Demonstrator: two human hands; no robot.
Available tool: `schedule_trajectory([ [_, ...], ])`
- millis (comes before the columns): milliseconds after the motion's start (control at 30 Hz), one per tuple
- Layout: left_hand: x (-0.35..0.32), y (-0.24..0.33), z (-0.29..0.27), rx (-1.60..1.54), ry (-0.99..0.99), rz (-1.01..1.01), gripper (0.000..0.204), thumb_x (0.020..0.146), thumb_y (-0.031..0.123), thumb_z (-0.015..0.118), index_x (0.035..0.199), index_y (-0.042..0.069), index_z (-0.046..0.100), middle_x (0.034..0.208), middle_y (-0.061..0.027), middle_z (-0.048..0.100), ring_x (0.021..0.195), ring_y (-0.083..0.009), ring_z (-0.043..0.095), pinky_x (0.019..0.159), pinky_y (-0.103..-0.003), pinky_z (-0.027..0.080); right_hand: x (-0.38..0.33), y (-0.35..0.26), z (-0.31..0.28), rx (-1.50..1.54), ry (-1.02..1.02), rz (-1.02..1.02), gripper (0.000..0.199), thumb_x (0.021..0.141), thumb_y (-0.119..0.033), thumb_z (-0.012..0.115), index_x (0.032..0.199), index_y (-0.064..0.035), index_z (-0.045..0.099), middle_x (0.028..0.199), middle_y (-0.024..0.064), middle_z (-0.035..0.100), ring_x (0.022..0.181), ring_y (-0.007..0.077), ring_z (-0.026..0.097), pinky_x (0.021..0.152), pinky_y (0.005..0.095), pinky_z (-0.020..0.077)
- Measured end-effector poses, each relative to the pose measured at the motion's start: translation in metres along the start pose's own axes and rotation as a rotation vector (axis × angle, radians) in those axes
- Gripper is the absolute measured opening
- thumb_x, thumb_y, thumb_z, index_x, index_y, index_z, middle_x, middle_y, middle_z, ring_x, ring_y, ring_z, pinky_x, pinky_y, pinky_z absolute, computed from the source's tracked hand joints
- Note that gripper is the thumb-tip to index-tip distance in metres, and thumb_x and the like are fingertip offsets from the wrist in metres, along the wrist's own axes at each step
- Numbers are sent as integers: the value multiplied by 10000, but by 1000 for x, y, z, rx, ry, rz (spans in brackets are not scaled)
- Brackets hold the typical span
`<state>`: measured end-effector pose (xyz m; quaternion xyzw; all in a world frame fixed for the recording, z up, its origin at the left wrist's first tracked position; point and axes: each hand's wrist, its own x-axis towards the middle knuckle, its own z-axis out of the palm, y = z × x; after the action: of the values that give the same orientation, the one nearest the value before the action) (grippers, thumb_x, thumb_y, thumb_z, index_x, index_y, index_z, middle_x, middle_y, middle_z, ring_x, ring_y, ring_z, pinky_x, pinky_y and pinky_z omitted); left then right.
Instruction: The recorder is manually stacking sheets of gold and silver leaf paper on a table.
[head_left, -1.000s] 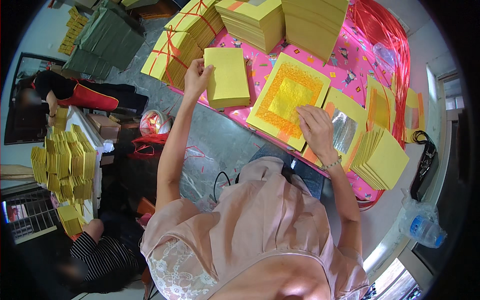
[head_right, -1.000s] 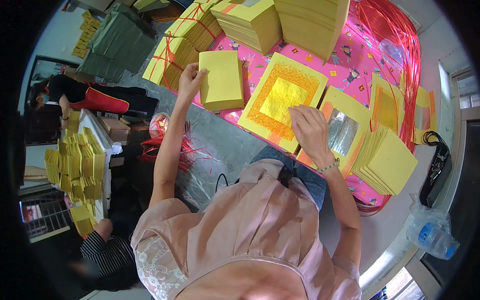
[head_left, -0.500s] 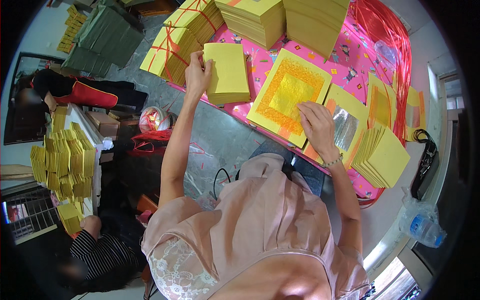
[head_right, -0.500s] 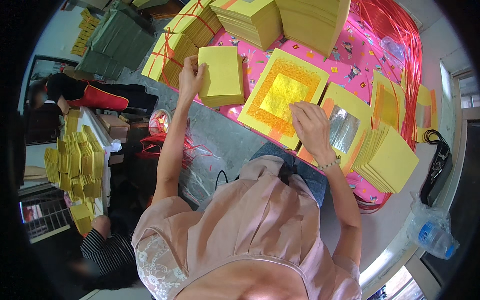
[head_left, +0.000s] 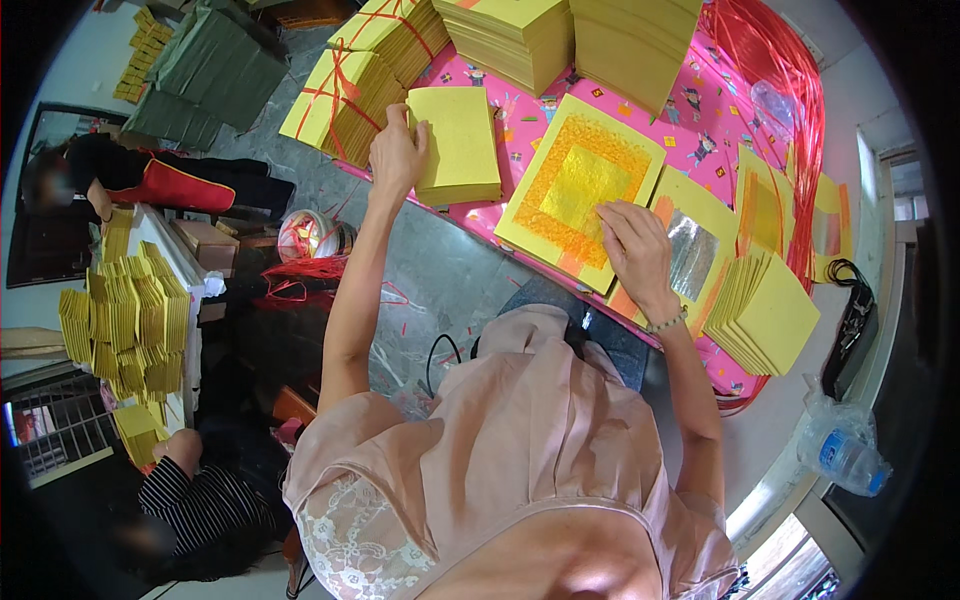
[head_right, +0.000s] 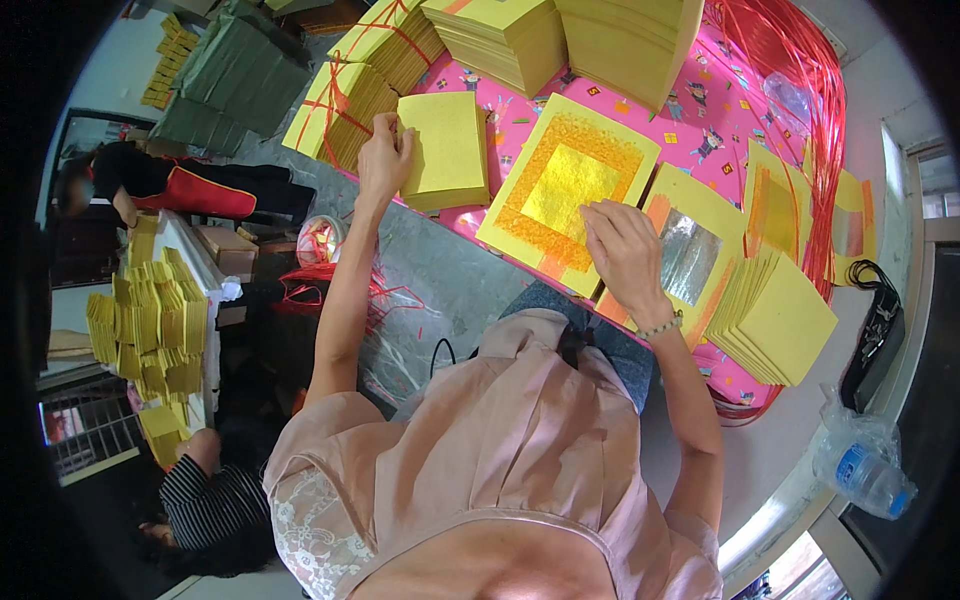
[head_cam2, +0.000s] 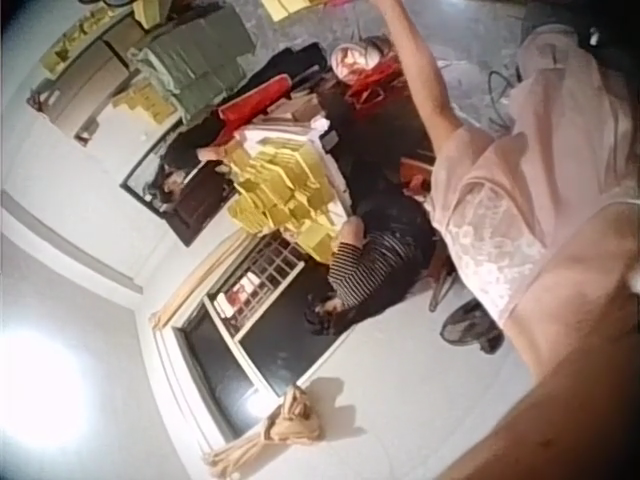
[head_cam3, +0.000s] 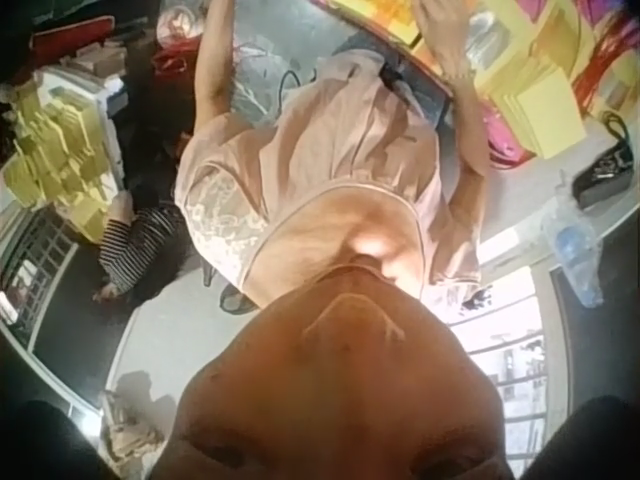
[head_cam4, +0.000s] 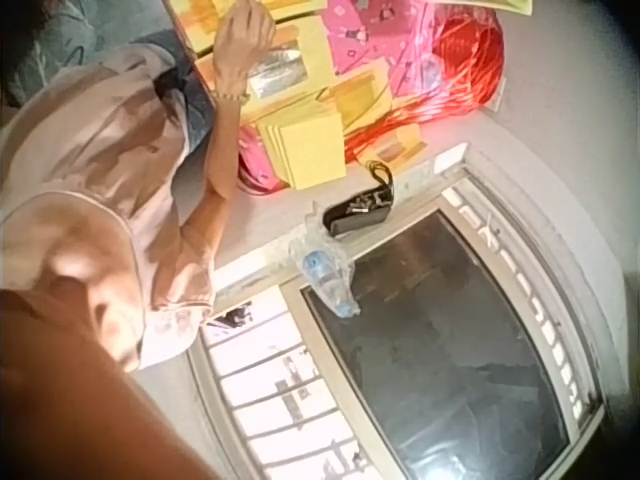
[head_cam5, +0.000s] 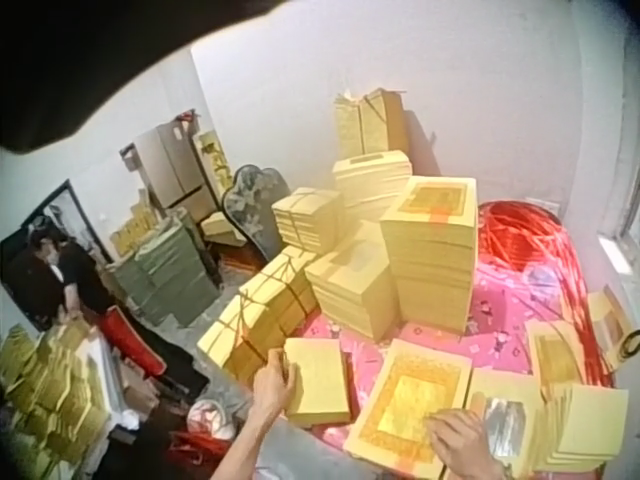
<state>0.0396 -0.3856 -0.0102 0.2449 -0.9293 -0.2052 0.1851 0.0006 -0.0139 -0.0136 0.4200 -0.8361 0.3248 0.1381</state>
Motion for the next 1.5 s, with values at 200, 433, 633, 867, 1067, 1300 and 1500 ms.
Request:
schedule_trajectory([
  [200, -7, 9, -4, 190, 32, 76, 441, 900, 185, 648, 1287, 32, 501, 1229, -309, 573, 937, -439, 646, 760, -523, 538, -1, 1, 0, -9, -13, 0, 256, 855, -43, 689, 1111, -45, 708, 1087, 110, 699, 1048, 292, 660, 896, 399, 508],
  [433, 5, -26, 22, 96, 4, 369, 573, 874, 108, 612, 1426, 48, 470, 1511, -250, 398, 1244, -471, 504, 1039, -510, 453, -1, -2, -3, -13, -27, -7, 234, 863, -65, 697, 1095, -43, 708, 1094, 108, 691, 1063, 298, 655, 908, 408, 506],
  [633, 20, -38, 24, -30, -83, 362, 585, 877, 137, 565, 1437, 22, 443, 1523, -288, 351, 1280, -489, 470, 1098, -513, 403, -3, -3, -5, -13, -45, -17, 213, 866, -75, 704, 1077, -44, 712, 1085, 105, 688, 1065, 304, 654, 907, 420, 508],
  [867, 40, -30, 15, -106, -131, 295, 620, 900, 305, 639, 1415, 14, 454, 1304, -271, 474, 1187, -447, 509, 1034, -495, 438, -5, -2, -2, 0, -33, -11, 208, 857, -81, 697, 1062, -41, 706, 1084, 105, 682, 1069, 303, 648, 919, 430, 503],
  [1067, 46, -32, 16, -100, -80, 326, 663, 872, 376, 748, 1370, 9, 510, 1177, -203, 512, 1072, -360, 566, 908, -410, 493, -5, -3, -2, 1, -40, 0, 202, 862, -81, 697, 1061, -43, 706, 1085, 104, 680, 1072, 301, 647, 923, 431, 502],
  [1300, 46, -31, 17, -98, -52, 369, 594, 878, 364, 741, 1325, 28, 540, 1174, -201, 516, 1099, -370, 555, 929, -444, 487, -4, -7, -6, -3, -31, -4, 193, 864, -98, 703, 1049, -42, 705, 1077, 106, 675, 1063, 299, 648, 918, 429, 502],
  [1500, 47, -31, 17, -81, -92, 355, 530, 877, 374, 741, 1265, 44, 595, 1178, -208, 524, 1109, -384, 559, 933, -452, 494, -7, -30, -29, 87, -123, -3, 241, 832, -188, 761, 1020, -48, 703, 1023, 94, 654, 990, 293, 636, 905, 425, 497],
])
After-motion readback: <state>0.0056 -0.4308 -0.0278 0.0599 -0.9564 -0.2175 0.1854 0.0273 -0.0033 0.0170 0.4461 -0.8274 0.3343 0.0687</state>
